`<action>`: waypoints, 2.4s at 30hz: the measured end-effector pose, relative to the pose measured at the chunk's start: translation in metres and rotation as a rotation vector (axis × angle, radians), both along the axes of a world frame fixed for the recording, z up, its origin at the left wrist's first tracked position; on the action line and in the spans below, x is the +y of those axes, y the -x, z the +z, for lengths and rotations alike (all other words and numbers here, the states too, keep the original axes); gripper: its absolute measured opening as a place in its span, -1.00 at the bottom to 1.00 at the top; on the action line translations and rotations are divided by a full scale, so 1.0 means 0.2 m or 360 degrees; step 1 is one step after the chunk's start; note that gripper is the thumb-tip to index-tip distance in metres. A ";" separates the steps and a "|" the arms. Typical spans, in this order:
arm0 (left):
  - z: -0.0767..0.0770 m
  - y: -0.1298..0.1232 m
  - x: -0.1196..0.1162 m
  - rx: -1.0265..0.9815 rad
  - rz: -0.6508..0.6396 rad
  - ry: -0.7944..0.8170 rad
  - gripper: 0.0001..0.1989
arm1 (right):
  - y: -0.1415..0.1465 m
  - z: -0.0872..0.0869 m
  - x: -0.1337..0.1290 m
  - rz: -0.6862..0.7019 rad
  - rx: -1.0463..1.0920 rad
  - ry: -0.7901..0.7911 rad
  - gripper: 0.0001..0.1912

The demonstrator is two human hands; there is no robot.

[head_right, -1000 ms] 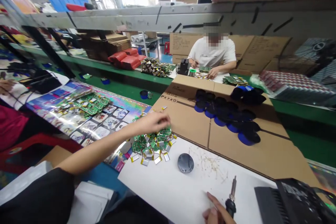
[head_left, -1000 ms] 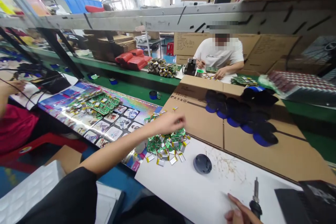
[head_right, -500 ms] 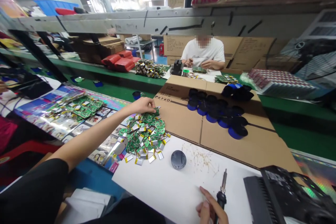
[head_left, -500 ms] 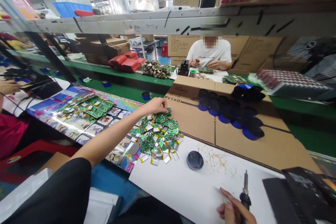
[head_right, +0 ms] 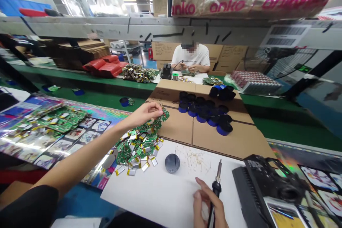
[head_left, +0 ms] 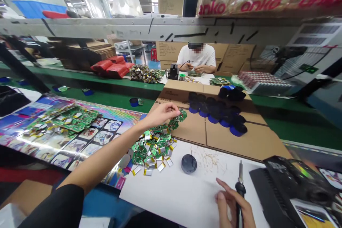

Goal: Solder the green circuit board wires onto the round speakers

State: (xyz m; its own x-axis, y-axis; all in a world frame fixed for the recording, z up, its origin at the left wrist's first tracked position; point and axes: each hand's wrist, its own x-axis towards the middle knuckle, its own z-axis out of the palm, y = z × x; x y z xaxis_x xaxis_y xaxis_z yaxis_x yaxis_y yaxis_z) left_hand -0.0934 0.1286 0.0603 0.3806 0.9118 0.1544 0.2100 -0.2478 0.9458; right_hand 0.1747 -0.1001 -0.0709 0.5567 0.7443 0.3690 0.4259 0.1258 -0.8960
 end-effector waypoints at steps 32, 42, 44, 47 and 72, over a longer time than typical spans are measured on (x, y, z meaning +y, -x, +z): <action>-0.09 -0.18 -0.40 -0.0118 -0.0315 0.0394 -0.71 | 0.37 0.31 0.46 0.0179 0.0308 -0.0784 -0.59; -0.08 -0.22 -0.42 0.0057 -0.0343 0.0079 -0.74 | 0.33 0.34 0.42 0.0183 0.0358 -0.0738 -0.63; -0.09 -0.22 -0.41 0.0037 -0.0400 0.0228 -0.69 | 0.32 0.34 0.41 0.0196 0.0360 -0.0738 -0.64; -0.09 -0.22 -0.41 0.0166 -0.0418 0.0160 -0.71 | 0.29 0.35 0.42 0.0172 0.0343 -0.0764 -0.64; -0.10 -0.35 -0.49 0.0162 -0.0509 0.0199 -0.50 | 0.21 0.24 0.31 0.0363 0.0324 -0.0515 -0.66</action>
State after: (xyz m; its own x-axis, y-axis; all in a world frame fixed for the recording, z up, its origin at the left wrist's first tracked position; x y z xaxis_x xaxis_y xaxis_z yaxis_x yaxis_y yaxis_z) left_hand -0.0227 0.0299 0.0394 0.6574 0.7535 -0.0039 0.2351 -0.2001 0.9512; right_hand 0.1320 -0.0380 -0.0234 0.4769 0.7207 0.5031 0.1738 0.4838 -0.8578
